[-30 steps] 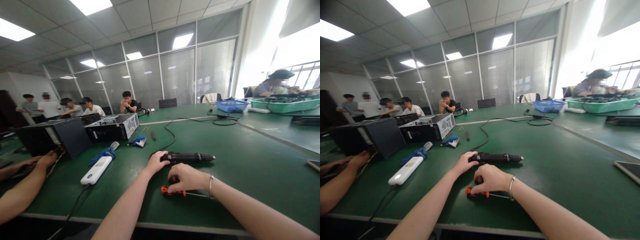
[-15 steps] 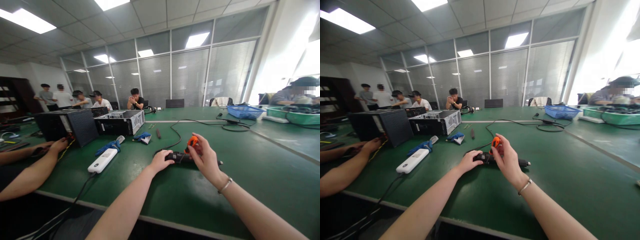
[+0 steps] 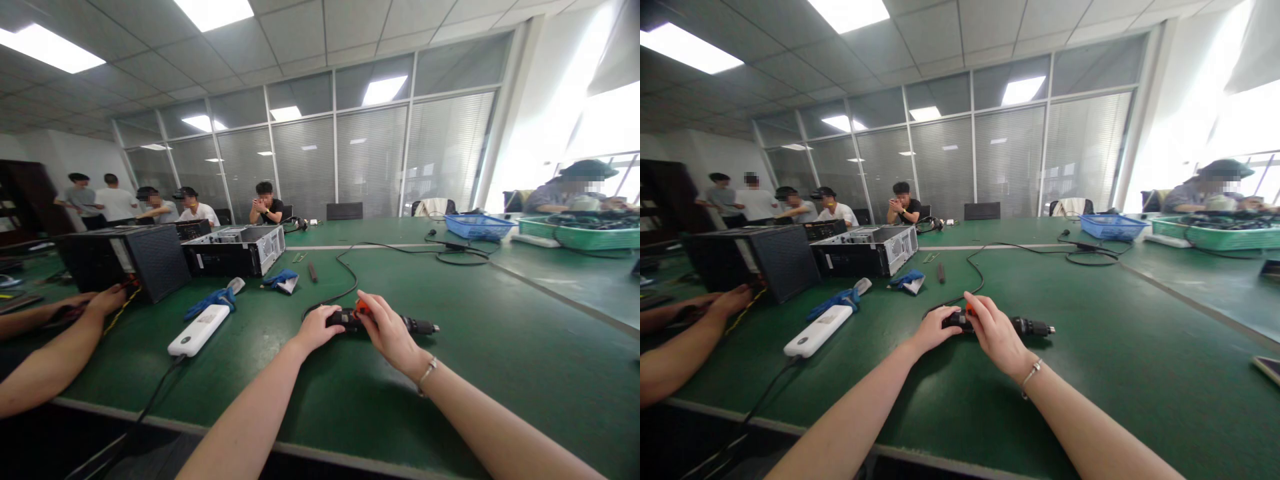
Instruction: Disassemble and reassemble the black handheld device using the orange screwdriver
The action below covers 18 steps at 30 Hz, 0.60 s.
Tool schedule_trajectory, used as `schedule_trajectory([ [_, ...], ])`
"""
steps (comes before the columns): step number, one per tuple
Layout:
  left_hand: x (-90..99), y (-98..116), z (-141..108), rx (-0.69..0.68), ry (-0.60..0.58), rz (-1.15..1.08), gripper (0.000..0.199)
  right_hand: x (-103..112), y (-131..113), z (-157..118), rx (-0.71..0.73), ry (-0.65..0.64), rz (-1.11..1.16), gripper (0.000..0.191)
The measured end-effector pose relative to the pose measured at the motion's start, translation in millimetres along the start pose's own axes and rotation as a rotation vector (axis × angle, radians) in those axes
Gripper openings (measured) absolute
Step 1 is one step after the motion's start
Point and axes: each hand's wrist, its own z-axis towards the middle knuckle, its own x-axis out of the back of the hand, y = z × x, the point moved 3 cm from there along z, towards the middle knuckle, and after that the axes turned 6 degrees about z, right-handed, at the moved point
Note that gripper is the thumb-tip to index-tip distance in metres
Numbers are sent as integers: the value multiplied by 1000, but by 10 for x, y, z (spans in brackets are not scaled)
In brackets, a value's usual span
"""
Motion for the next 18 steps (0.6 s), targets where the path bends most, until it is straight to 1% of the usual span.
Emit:
schedule_trajectory([
  [4,14,14,2,10,-12,-18,50,-13,-36,12,23,-32,-18,50],
  [9,32,38,5,18,-35,-26,43,-4,-191,51,87,-105,-88,45],
  [13,35,33,-5,35,-29,-32,42,12,-202,64,57,-76,-152,40],
  [18,28,26,-19,9,-18,-27,46,17,-154,63,32,-46,-134,34],
])
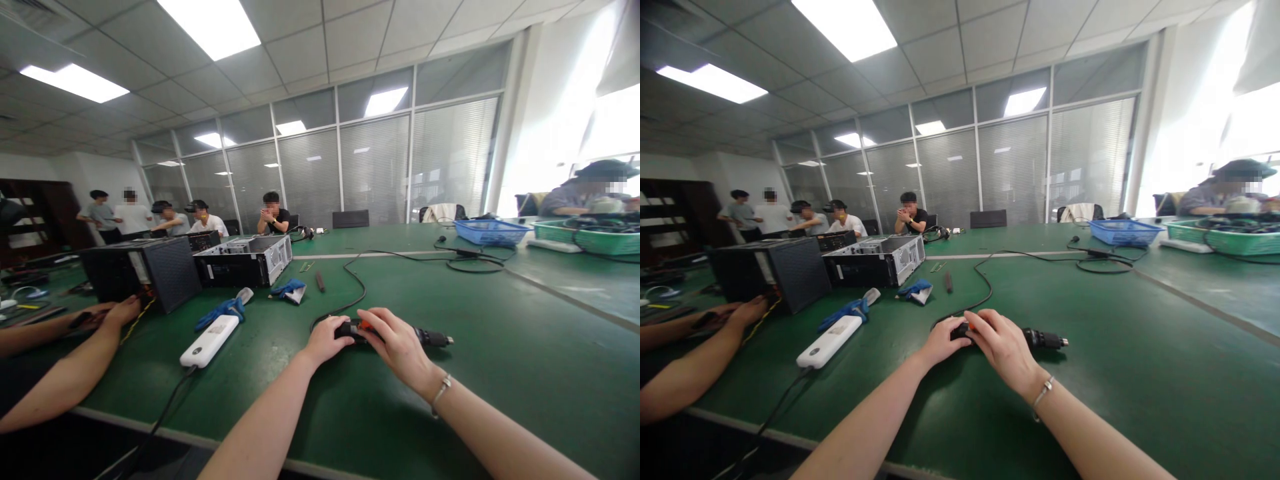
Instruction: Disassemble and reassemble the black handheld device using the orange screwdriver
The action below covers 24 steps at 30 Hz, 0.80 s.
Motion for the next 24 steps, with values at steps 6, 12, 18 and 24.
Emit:
schedule_trajectory([
  [6,-19,-26,4,-3,7,10,46,2,-15,8,-11,-35,12,39],
  [12,-3,-13,6,26,-5,-12,49,6,-43,4,-1,-59,46,50],
  [18,13,19,5,34,1,-21,44,-4,0,-14,-24,-14,15,35],
  [24,24,23,-13,45,-4,-1,45,-16,0,-36,11,-32,110,43],
])
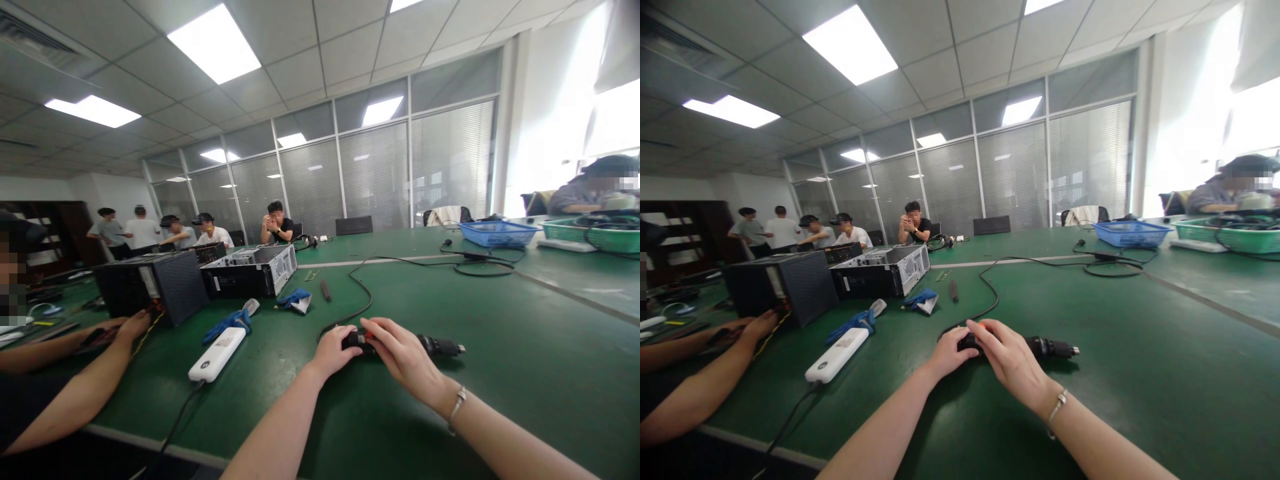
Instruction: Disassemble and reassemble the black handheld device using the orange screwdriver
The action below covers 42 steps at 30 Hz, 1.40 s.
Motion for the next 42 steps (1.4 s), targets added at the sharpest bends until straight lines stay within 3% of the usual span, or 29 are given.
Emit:
schedule_trajectory([
  [7,8,14,1,-7,10,-12,45,-44,28,-32,-48,41,-41,40],
  [13,19,20,-1,14,0,-22,52,-38,31,-31,-39,60,55,46],
  [19,23,38,3,15,-11,-8,45,-42,33,-44,-22,113,4,39],
  [24,12,17,9,2,-1,-15,52,-45,32,-50,-13,95,81,48],
  [30,16,20,-1,4,15,-19,42,-40,26,-58,4,127,47,39],
  [35,25,44,3,8,-5,-29,50,-22,0,-41,-14,125,96,47],
  [42,10,3,5,16,1,-38,51,-20,38,-38,-47,182,81,41],
])
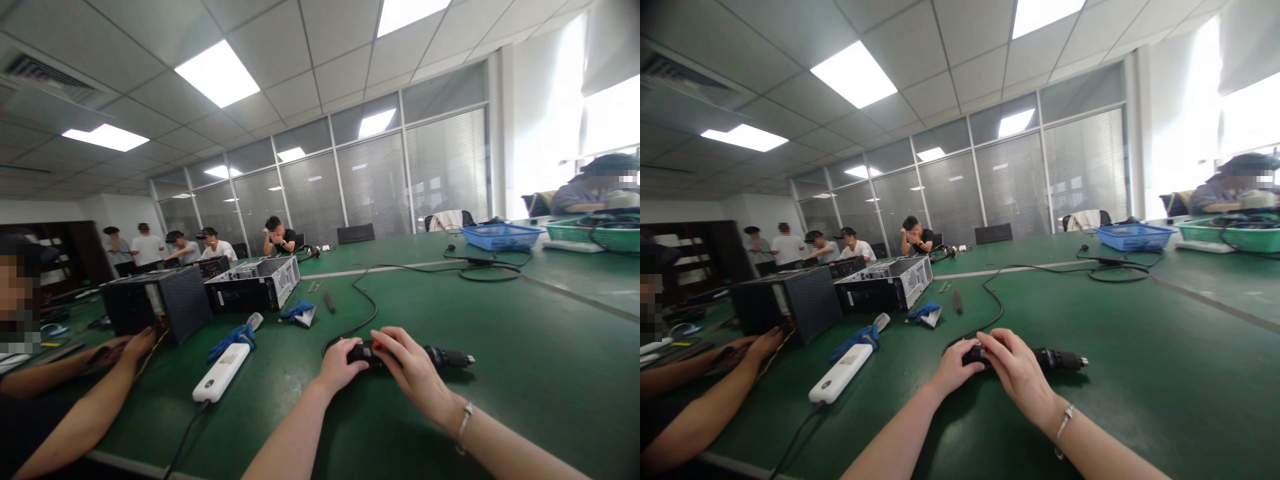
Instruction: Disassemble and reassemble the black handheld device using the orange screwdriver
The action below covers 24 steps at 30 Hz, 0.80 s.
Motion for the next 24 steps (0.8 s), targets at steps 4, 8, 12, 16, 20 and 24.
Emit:
schedule_trajectory([
  [4,-12,-24,2,-11,8,-2,53,-29,21,-10,-4,-52,48,48],
  [8,-21,-35,6,-10,11,6,52,-32,18,-14,-10,-28,1,46],
  [12,-20,-28,6,-12,9,9,52,-27,33,-18,-6,-30,21,46],
  [16,-3,8,1,-6,3,17,47,-53,11,-35,10,-78,59,51],
  [20,18,52,-2,13,-9,9,36,-86,-27,-20,-15,-26,24,45],
  [24,34,82,-2,22,-24,10,33,-154,-69,42,-31,6,41,42],
])
